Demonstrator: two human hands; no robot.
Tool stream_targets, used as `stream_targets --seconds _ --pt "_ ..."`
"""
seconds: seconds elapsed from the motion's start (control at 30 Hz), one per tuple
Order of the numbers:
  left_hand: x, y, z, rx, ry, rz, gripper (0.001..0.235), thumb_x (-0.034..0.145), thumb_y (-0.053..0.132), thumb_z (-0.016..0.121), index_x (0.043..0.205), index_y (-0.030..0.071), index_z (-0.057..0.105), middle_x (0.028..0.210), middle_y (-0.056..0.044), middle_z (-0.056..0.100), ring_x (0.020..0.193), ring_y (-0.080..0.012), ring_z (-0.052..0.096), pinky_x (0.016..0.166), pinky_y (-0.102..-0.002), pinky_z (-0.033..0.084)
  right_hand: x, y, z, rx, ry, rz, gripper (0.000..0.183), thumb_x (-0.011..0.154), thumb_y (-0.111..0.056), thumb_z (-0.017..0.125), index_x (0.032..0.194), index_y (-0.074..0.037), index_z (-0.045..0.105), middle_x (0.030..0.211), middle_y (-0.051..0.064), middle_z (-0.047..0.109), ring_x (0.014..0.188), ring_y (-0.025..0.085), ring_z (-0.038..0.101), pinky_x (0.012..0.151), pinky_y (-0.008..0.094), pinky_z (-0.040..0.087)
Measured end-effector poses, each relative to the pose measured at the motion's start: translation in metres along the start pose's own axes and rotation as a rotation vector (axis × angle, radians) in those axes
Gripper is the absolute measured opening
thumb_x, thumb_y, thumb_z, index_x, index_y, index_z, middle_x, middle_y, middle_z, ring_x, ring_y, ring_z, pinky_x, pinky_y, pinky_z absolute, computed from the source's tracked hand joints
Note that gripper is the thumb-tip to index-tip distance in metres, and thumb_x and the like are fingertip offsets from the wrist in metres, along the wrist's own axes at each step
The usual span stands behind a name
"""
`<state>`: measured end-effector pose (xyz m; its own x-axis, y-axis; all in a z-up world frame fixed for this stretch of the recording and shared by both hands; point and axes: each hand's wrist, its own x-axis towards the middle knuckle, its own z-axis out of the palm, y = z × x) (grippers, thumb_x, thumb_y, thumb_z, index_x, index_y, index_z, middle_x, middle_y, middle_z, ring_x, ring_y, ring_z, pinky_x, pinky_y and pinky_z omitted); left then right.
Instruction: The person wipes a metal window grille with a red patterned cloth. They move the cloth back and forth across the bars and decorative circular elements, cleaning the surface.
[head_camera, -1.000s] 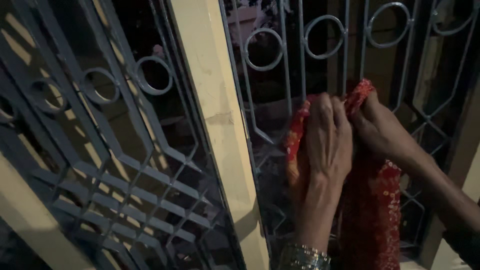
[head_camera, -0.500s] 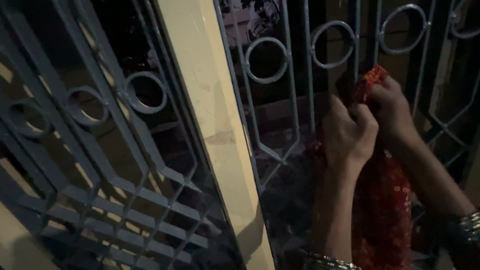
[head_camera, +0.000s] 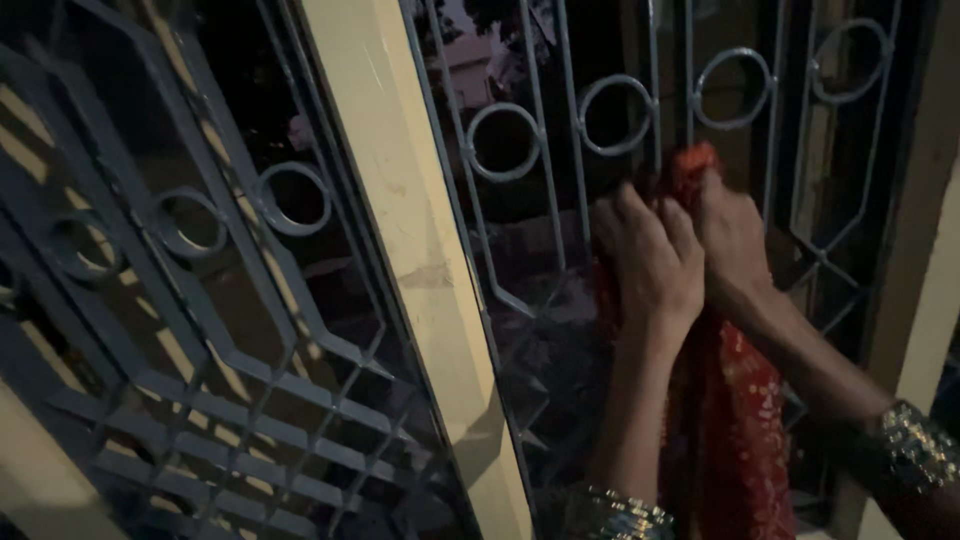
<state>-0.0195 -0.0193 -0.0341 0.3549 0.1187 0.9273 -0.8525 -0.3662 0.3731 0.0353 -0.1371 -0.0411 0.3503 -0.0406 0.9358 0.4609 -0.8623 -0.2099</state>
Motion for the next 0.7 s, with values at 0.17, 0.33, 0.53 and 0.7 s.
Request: stream_targets --seconds 0.17,0.33,0.53,0.7 --pt "0.027 -0.001 0.016 0.027 0.02 -0.046 0.045 0.109 0.031 0.04 0.128 -0.008 0.049 0.123 -0.029 0.052 0.113 -0.0417 0.055 0.095 -0.053 0.047 0.03 0.011 0.023 0.175 0.107 0.078 0.036 0.103 -0.028 0.066 0.102 0.006 0.053 0.082 0.02 0.06 0.07 0.033 0.06 0.061 0.046 0.047" --pt "-0.002 -0.016 0.016 0.005 0.014 -0.049 0.039 0.111 0.03 0.041 0.118 -0.006 0.053 0.117 -0.027 0.055 0.109 -0.042 0.058 0.095 -0.052 0.047 -0.008 0.04 0.049 0.201 0.13 -0.047 0.029 0.108 -0.025 0.059 0.107 0.003 0.054 0.083 0.018 0.059 0.072 0.033 0.058 0.065 0.045 0.045" --pt "-0.028 -0.013 0.009 0.088 -0.022 0.018 0.036 0.114 0.018 0.04 0.135 -0.01 0.049 0.131 -0.03 0.051 0.116 -0.0459 0.053 0.099 -0.054 0.046 -0.035 0.033 0.036 -0.013 -0.118 0.071 0.034 0.108 -0.028 0.058 0.102 0.005 0.054 0.077 0.017 0.058 0.069 0.033 0.057 0.065 0.047 0.046" --pt "-0.055 -0.011 -0.008 0.233 -0.096 0.156 0.068 0.084 -0.002 0.06 0.147 -0.014 0.037 0.147 -0.031 0.036 0.133 -0.0504 0.04 0.103 -0.056 0.044 -0.073 0.012 -0.001 -0.334 -0.069 -0.26 0.018 0.083 -0.015 0.068 0.096 -0.004 0.063 0.095 0.017 0.065 0.101 0.037 0.063 0.107 0.046 0.04"
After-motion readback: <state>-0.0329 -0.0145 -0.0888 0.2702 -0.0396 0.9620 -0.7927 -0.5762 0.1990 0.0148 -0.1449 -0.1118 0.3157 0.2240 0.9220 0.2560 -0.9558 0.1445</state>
